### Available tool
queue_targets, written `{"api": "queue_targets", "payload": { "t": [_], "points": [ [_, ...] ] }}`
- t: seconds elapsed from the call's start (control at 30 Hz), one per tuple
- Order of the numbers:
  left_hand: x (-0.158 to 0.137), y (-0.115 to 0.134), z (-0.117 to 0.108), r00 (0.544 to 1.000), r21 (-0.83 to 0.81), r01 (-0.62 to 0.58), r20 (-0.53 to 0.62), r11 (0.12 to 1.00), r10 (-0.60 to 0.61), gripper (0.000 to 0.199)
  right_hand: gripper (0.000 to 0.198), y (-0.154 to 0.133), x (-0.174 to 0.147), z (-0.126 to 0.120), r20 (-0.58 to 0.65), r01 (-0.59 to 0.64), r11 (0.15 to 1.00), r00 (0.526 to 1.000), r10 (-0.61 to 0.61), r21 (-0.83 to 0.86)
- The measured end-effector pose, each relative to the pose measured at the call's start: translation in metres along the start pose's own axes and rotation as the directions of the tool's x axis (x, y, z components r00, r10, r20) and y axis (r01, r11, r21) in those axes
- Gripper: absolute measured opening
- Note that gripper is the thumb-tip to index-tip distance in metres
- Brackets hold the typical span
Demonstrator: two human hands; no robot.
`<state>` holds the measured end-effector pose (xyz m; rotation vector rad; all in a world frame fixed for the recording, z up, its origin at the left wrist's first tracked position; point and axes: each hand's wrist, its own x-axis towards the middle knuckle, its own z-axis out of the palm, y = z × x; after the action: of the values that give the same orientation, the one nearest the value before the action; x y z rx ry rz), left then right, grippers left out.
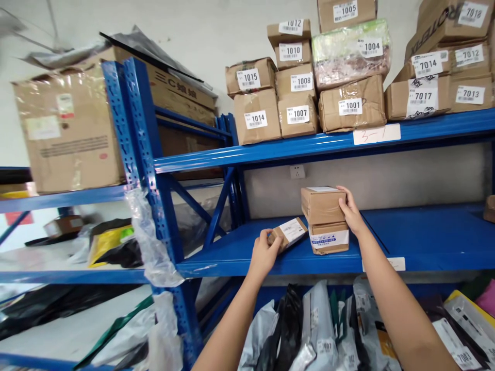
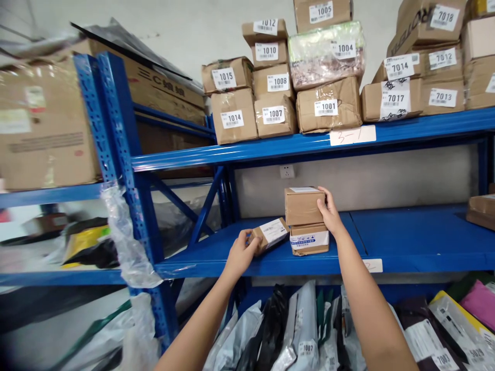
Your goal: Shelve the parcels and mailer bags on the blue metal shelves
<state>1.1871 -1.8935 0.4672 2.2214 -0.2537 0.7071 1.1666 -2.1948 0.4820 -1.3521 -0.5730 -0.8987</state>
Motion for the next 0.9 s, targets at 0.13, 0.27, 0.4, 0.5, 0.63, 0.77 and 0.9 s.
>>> {"api": "queue_targets", "payload": {
  "t": [0.13,0.27,0.4,0.5,0.63,0.77,0.9],
  "points": [
    [0.003,0.015,-0.022,0.973,0.31,0.049,0.199,0.95,-0.115,0.06,0.077,-0.002,0.0,0.001,-0.001,-0.012,0.999,1.0,0.012,0.032],
    [0.008,0.027,-0.035,0.973,0.234,-0.098,0.227,0.967,0.044,0.066,0.074,-0.002,0.001,0.001,-0.013,-0.003,0.999,1.0,0.003,0.034],
    [-0.001,0.034,-0.033,0.826,0.099,-0.404,0.467,0.909,0.316,0.07,0.075,-0.002,-0.001,0.001,-0.028,0.009,1.0,1.0,-0.009,0.017],
    [-0.014,0.047,-0.022,0.847,0.308,-0.453,0.443,0.837,0.295,0.053,0.082,-0.004,-0.001,0.001,-0.031,0.005,1.0,1.0,-0.005,-0.004],
    [-0.035,0.066,-0.002,0.926,0.48,-0.358,0.296,0.801,0.236,0.045,0.095,-0.01,-0.001,0.003,-0.029,0.003,0.998,1.0,-0.005,-0.056],
    [-0.088,0.027,0.024,0.929,0.378,-0.318,-0.059,0.87,0.365,0.058,0.116,-0.016,-0.007,-0.001,-0.129,-0.035,0.997,0.991,0.025,-0.075],
    [-0.203,-0.085,0.043,0.894,0.375,-0.345,-0.149,0.861,0.423,0.035,0.113,0.007,-0.014,-0.029,-0.351,-0.39,0.916,0.849,0.396,0.09]
  ]
}}
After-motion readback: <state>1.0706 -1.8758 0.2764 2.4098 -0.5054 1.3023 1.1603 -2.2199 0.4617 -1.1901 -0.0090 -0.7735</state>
